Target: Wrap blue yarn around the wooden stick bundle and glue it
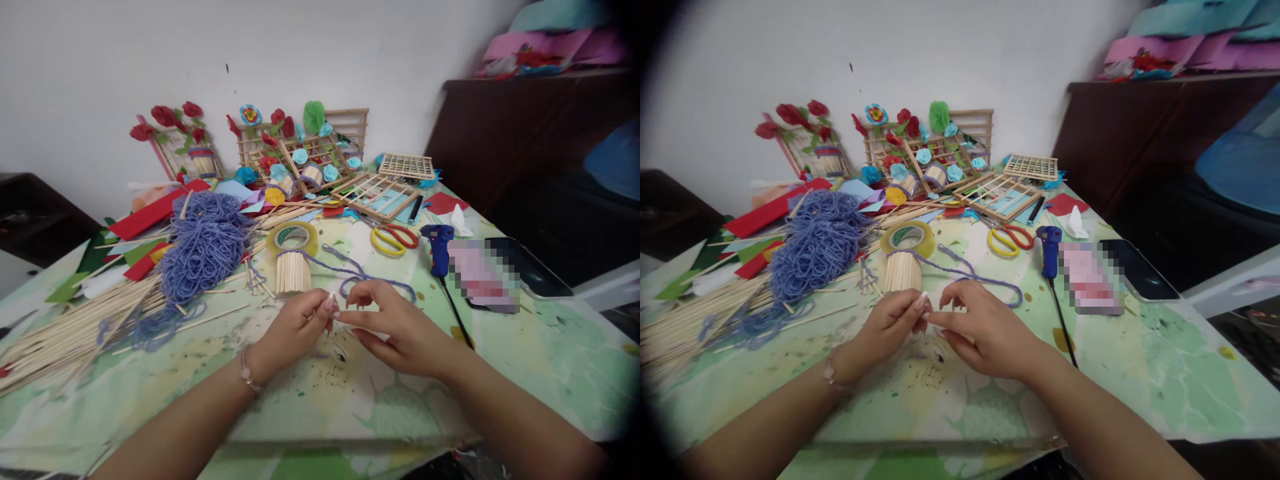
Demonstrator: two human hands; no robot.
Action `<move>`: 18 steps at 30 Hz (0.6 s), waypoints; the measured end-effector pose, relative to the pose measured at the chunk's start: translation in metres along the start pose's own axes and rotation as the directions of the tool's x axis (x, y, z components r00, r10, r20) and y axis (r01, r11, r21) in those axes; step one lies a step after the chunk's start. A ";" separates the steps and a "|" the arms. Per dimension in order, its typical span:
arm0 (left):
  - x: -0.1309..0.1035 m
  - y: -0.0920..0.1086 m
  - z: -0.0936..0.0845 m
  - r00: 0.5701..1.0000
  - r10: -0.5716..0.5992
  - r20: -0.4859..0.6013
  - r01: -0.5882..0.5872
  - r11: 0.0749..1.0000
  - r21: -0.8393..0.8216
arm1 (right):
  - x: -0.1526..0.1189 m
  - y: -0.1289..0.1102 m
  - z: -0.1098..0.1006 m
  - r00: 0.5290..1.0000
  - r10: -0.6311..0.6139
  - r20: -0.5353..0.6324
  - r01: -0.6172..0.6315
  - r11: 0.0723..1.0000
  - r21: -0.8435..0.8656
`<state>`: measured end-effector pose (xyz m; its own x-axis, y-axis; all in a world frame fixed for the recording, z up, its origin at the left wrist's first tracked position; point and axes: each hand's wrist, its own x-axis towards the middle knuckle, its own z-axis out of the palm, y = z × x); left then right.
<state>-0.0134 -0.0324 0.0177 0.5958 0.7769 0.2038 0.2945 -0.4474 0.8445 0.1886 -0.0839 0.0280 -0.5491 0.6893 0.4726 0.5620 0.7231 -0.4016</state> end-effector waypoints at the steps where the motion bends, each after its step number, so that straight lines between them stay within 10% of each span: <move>1: 0.001 -0.002 0.000 0.997 -0.054 -0.057 0.049 0.995 -0.091 | 0.000 0.000 0.000 1.000 -0.006 -0.025 0.006 1.000 0.006; 6: 0.015 -0.017 -0.003 0.923 -0.262 -0.283 0.116 0.889 -0.444 | -0.002 0.000 -0.004 0.986 -0.013 -0.164 0.018 1.000 0.024; 12: 0.022 -0.009 -0.012 0.894 -0.292 -0.341 0.114 0.883 -0.456 | 0.001 0.007 -0.005 0.968 -0.023 -0.249 0.038 0.998 0.056; 18: -0.045 0.032 -0.027 0.989 -0.139 0.056 0.142 0.988 -0.055 | 0.000 0.012 -0.002 0.947 0.206 -0.247 -0.191 0.978 0.086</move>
<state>-0.0511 -0.0699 0.0484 0.5903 0.8052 0.0564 0.3347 -0.3078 0.8906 0.1969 -0.0753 0.0242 -0.2514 0.7906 0.5583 0.6013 0.5796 -0.5500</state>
